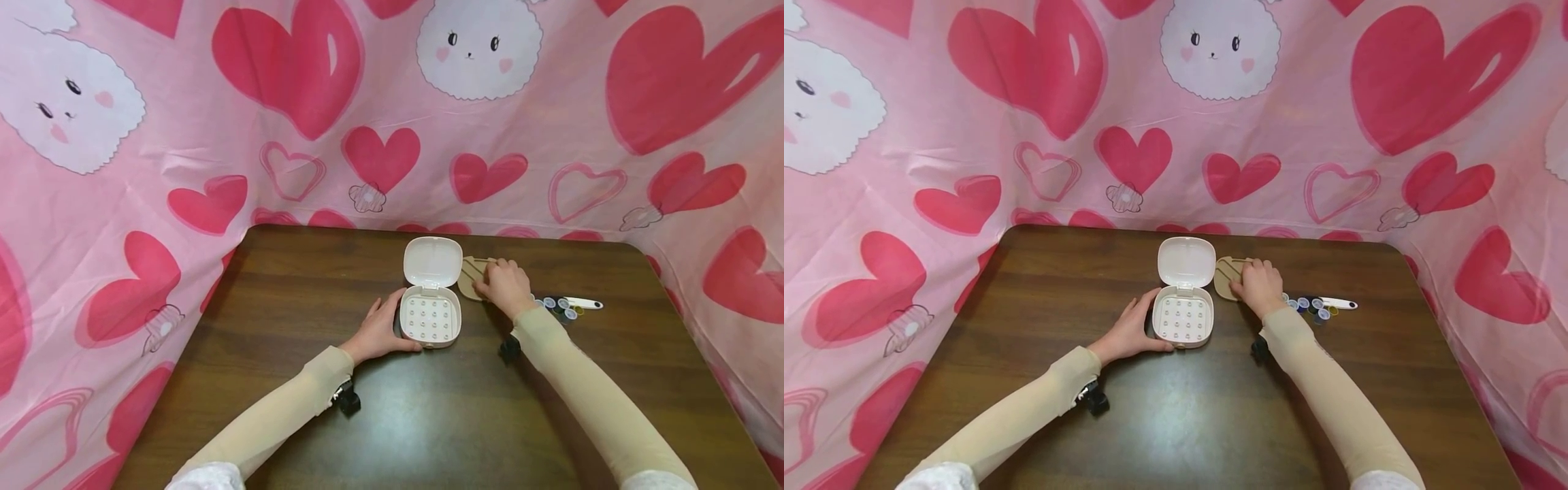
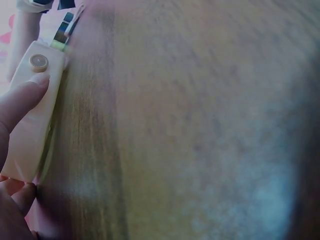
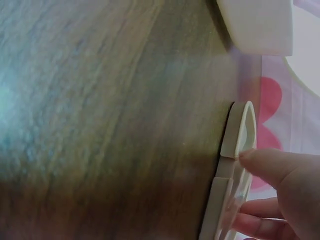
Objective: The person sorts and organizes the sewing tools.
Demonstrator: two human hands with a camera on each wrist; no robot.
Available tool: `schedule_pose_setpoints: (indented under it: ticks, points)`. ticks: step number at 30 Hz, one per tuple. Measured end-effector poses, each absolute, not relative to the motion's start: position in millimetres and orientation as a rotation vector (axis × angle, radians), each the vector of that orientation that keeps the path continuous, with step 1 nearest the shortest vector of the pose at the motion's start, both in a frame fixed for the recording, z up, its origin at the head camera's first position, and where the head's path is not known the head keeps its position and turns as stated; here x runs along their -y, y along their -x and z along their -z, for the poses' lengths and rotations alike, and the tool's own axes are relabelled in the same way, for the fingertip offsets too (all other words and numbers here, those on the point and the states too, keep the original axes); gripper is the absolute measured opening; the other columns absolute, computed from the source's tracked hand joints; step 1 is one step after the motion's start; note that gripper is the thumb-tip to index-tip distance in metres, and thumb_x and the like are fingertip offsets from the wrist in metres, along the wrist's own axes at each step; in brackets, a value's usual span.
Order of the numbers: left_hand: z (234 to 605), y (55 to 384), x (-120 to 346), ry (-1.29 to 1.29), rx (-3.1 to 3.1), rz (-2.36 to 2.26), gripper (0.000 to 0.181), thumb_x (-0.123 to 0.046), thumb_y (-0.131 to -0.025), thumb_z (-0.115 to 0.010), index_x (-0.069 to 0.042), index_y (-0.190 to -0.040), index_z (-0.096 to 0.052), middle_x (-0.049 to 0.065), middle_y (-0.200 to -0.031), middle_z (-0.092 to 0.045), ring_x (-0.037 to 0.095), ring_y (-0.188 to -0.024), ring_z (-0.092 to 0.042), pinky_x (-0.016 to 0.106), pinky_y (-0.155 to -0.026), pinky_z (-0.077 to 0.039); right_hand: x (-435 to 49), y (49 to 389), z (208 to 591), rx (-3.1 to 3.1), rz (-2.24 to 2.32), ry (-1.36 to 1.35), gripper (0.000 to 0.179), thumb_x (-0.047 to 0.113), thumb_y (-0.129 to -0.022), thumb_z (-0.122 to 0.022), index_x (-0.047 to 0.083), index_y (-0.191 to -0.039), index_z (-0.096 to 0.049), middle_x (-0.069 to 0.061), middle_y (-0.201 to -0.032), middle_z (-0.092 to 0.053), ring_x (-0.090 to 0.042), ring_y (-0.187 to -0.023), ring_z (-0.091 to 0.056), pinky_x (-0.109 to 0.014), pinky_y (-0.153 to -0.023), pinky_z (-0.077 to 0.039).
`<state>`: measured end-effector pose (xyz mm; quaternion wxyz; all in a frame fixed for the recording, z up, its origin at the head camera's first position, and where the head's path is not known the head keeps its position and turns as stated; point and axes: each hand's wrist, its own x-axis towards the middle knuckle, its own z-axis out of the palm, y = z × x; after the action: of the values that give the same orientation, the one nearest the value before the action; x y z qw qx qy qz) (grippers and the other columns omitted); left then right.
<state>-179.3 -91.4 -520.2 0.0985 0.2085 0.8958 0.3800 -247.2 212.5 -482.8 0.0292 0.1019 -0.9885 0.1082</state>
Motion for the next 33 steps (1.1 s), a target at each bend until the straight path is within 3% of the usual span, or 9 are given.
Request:
schedule_pose_setpoints:
  ticks: [7, 23, 33]
  points:
    - [519.1, 181.1, 93.0, -0.62, -2.667, -1.124, 0.122, -0.043, -0.07, -0.097, -0.007, -0.162, -0.025, 0.012, -0.165, -0.038, 0.025, -0.15, -0.039, 0.054, -0.129, -0.008, -212.1, 245.3, 469.9, 3.007, -0.412, -0.315, 0.039, 0.027, -0.098, -0.067, -0.008, -0.116, -0.066, -0.028, -0.109, -0.065, -0.048, -0.101, -0.061, -0.06, -0.09, -0.053]
    - [518.1, 177.7, 91.0, -0.618, -2.661, -1.124, 0.121, -0.042, -0.071, -0.097, -0.006, -0.162, -0.025, 0.012, -0.164, -0.038, 0.026, -0.15, -0.039, 0.054, -0.128, -0.008, -220.2, 216.6, 449.9, 2.944, -0.582, -0.334, 0.035, 0.025, -0.101, -0.064, -0.006, -0.117, -0.069, -0.027, -0.111, -0.07, -0.046, -0.103, -0.063, -0.062, -0.092, -0.052]
    - [520.6, 178.3, 91.0, -0.633, -2.67, -1.109, 0.122, -0.042, -0.071, -0.097, -0.006, -0.163, -0.025, 0.012, -0.165, -0.038, 0.025, -0.151, -0.038, 0.054, -0.128, -0.01, -234.0, 194.8, 455.3, 2.856, -0.622, -0.364, 0.033, 0.021, -0.099, -0.07, -0.007, -0.118, -0.069, -0.024, -0.105, -0.071, -0.041, -0.096, -0.063, -0.058, -0.084, -0.055]
